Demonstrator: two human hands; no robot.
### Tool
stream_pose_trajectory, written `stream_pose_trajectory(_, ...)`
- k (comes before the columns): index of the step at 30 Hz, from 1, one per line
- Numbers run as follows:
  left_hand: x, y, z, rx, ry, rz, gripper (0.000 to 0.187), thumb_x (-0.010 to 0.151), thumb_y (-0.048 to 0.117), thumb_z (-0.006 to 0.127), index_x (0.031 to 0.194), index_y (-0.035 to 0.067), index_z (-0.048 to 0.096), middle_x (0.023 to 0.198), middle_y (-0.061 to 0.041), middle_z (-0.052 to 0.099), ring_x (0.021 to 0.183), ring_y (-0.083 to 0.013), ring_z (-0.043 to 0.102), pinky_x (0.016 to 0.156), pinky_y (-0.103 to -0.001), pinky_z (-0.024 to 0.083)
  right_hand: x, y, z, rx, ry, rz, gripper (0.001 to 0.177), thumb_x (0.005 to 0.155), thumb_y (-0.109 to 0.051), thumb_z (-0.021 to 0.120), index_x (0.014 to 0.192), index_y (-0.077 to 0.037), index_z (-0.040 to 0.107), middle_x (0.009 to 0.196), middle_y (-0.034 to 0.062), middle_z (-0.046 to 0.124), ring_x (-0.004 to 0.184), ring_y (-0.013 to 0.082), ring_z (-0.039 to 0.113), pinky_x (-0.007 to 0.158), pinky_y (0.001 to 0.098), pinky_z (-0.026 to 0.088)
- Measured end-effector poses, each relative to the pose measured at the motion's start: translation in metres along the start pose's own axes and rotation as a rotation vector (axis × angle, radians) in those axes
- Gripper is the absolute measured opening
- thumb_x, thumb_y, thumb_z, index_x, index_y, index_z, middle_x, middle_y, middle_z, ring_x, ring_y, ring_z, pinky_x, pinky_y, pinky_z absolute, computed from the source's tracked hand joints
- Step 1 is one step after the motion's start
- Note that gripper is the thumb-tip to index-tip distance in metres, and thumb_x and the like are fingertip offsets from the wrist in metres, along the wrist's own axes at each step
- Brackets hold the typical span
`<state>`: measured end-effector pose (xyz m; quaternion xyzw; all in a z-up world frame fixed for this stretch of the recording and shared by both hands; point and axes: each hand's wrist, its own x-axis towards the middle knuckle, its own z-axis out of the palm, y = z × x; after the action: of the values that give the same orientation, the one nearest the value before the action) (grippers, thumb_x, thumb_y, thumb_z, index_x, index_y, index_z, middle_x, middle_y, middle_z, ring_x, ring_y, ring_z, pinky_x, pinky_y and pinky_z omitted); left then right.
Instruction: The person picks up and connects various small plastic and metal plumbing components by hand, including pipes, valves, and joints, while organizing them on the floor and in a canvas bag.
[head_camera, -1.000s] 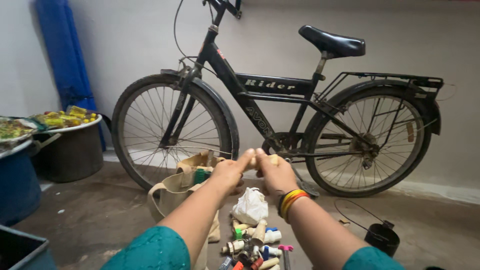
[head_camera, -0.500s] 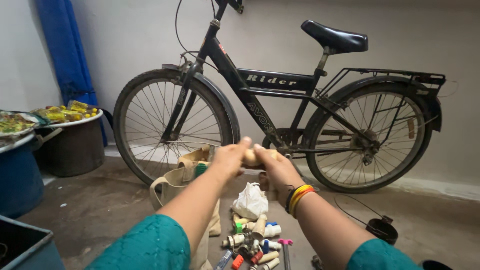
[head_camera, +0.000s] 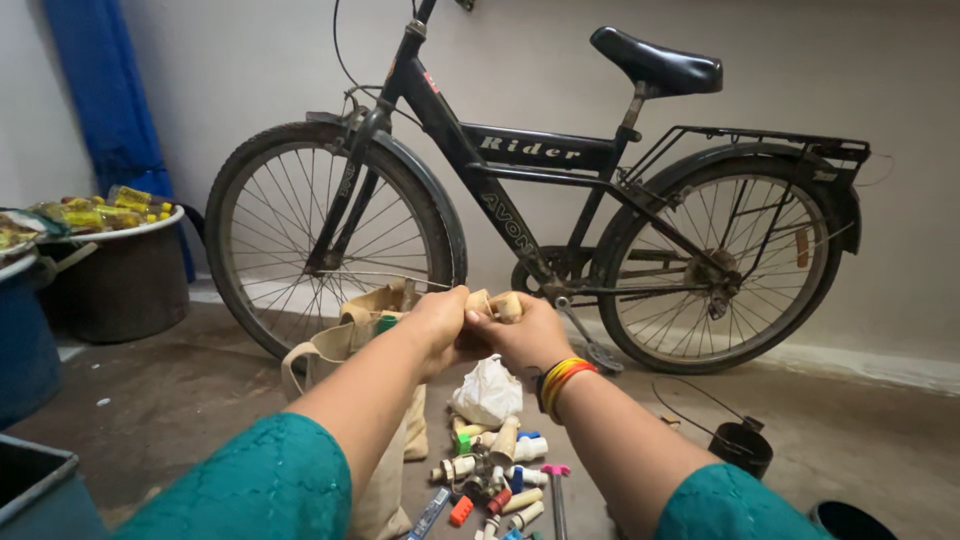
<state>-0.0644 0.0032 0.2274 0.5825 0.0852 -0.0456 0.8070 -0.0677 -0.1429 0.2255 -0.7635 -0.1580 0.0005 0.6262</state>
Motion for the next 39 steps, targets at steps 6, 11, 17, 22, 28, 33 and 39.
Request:
stream_pose_trajectory(6, 0.003, 0.007, -0.004, 0.183, 0.027, 0.117, 0.047, 0.102, 0.048, 0.045, 0.109, 0.009, 0.070, 0.087, -0.006, 0.068, 0.076, -0.0216, 0.065, 0.073, -0.043, 0.058, 0.005, -0.010, 0.000, -0.244, 0.191, -0.118, 0.038, 0.066, -0.028, 0.094, 0.089, -0.007, 0.074, 0.078, 0.0014, 0.076, 0.068, 0.0099, 0.071, 0.066, 0.0287, 0.058)
stream_pose_trajectory(11, 0.032, 0.008, -0.054, 0.179, 0.275, 0.319, 0.037, 0.096, 0.033, 0.069, 0.112, 0.000, 0.073, 0.094, -0.012, 0.075, 0.072, -0.0207, 0.072, 0.060, -0.034, 0.061, 0.010, 0.006, -0.003, -0.200, 0.370, -0.084, 0.045, 0.067, -0.042, 0.092, 0.078, -0.003, 0.072, 0.072, 0.0079, 0.074, 0.062, 0.0153, 0.066, 0.061, 0.0339, 0.056)
stream_pose_trajectory(17, 0.038, -0.003, -0.176, 0.321, 0.610, 0.551, 0.043, 0.081, 0.013, 0.081, 0.122, 0.011, 0.068, 0.097, -0.012, 0.073, 0.069, -0.0187, 0.071, 0.056, -0.033, 0.060, 0.033, 0.080, -0.062, -0.610, 0.258, 0.193, 0.051, 0.076, -0.054, 0.081, 0.092, -0.006, 0.078, 0.074, 0.0113, 0.077, 0.065, 0.0214, 0.072, 0.064, 0.0370, 0.056)
stream_pose_trajectory(22, 0.027, -0.004, -0.209, 0.423, 0.594, 0.590, 0.045, 0.078, 0.013, 0.083, 0.121, 0.018, 0.070, 0.094, -0.013, 0.071, 0.075, -0.0214, 0.073, 0.063, -0.035, 0.066, 0.024, 0.123, -0.093, -0.710, 0.153, 0.406, 0.048, 0.081, -0.042, 0.079, 0.109, -0.004, 0.074, 0.074, 0.0123, 0.077, 0.056, 0.0249, 0.073, 0.055, 0.0394, 0.059)
stream_pose_trajectory(28, 0.013, -0.015, -0.194, 0.881, 0.778, 0.581, 0.044, 0.071, 0.009, 0.087, 0.111, 0.021, 0.074, 0.101, -0.010, 0.071, 0.098, -0.0287, 0.069, 0.088, -0.037, 0.055, 0.049, 0.172, -0.102, -0.387, 0.094, 0.665, 0.040, 0.089, -0.018, 0.074, 0.114, 0.013, 0.071, 0.072, 0.0172, 0.066, 0.054, 0.0272, 0.064, 0.047, 0.0430, 0.050)
stream_pose_trajectory(33, -0.008, -0.004, -0.177, 1.344, 0.739, 0.254, 0.042, 0.082, 0.033, 0.080, 0.122, 0.032, 0.069, 0.116, -0.002, 0.073, 0.128, -0.0315, 0.053, 0.111, -0.052, 0.035, 0.038, 0.164, -0.079, -0.359, 0.079, 0.577, 0.048, 0.090, -0.014, 0.070, 0.135, -0.008, 0.058, 0.089, 0.0153, 0.072, 0.068, 0.0245, 0.070, 0.062, 0.0396, 0.060)
stream_pose_trajectory(39, -0.003, -0.014, -0.168, 1.455, 0.669, 0.019, 0.033, 0.100, 0.040, 0.056, 0.116, 0.021, 0.078, 0.127, -0.004, 0.070, 0.134, -0.0320, 0.051, 0.117, -0.055, 0.027, 0.029, 0.124, -0.062, -0.355, 0.049, 0.548, 0.046, 0.097, -0.016, 0.060, 0.143, -0.018, 0.052, 0.096, 0.0125, 0.070, 0.074, 0.0221, 0.069, 0.070, 0.0394, 0.063)
